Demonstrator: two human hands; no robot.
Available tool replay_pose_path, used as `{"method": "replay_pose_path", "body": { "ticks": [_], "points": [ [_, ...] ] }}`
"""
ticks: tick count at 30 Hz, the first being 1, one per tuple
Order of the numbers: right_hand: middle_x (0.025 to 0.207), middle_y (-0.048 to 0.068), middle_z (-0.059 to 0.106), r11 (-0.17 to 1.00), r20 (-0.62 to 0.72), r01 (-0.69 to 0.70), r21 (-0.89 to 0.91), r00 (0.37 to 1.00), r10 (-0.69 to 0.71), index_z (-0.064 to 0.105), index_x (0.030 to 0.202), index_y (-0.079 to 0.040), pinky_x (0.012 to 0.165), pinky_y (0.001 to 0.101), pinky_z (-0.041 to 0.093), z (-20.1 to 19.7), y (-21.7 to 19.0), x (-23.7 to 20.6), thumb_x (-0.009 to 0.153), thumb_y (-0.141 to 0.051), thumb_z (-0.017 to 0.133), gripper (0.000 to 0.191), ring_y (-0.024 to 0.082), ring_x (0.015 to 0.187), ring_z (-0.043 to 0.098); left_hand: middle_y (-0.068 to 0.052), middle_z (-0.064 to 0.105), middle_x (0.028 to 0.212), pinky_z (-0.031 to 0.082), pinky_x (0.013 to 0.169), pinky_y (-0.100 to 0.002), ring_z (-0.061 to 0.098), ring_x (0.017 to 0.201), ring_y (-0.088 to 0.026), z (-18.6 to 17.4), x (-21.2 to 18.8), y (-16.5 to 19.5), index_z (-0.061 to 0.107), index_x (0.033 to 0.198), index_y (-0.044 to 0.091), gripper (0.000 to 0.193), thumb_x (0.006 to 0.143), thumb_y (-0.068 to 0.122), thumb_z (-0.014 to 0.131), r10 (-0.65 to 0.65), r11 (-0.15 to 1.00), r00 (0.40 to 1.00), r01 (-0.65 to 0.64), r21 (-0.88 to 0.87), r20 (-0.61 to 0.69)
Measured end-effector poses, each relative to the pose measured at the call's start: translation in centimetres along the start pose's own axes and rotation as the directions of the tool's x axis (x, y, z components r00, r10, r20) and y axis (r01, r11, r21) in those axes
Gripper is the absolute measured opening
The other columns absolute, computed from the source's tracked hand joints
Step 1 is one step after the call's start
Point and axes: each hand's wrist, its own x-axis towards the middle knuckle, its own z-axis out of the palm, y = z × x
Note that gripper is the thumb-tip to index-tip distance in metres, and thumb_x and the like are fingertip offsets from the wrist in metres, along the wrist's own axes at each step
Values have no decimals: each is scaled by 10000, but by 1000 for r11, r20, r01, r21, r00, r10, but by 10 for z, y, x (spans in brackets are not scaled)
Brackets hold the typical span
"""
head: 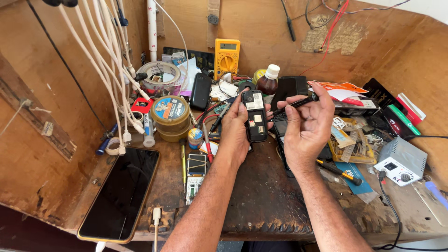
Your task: The person uses a small metal tool to pry and separate the casing of a black electronic device, likely a mobile phone. They work on the edges and seams of the device, attempting to open it while holding it with both hands.
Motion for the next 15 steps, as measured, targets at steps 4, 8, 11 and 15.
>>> {"method": "replay_pose_path", "body": {
  "ticks": [4,8,11,15],
  "points": [
    [1167,152,636,1000,10,0,-15,1000,0,333,1569,-32,988,299,583,0,0,0,1112,134,580,546,187,1064,705,-195,707,1163,642,817,-442,725,993,-282,1,-1,1,397,1572,214,477,1110,286,303,0,1000,1000,0,15,-3],
    [1197,158,649,999,-2,2,-54,1000,-2,344,1550,-24,966,301,602,1,1,-1,1095,120,614,549,191,1083,716,-189,713,1159,643,812,-429,727,993,-270,1,-1,2,403,1569,221,475,1108,284,303,0,1000,1000,0,20,-9],
    [1201,163,660,994,-21,31,-101,999,-34,364,1534,-14,921,286,618,2,2,-2,1074,111,658,560,185,1078,711,-183,713,1159,646,810,-426,725,990,-260,1,0,0,411,1568,215,473,1112,282,307,11,1000,1000,-11,22,-3],
    [1173,162,666,995,-50,8,-100,999,-13,381,1528,0,897,274,608,4,3,-3,1062,110,676,562,171,1052,706,-183,714,1150,643,800,-418,730,981,-252,0,0,0,417,1565,216,469,1112,280,314,17,1000,1000,-17,27,-7]
  ]
}}
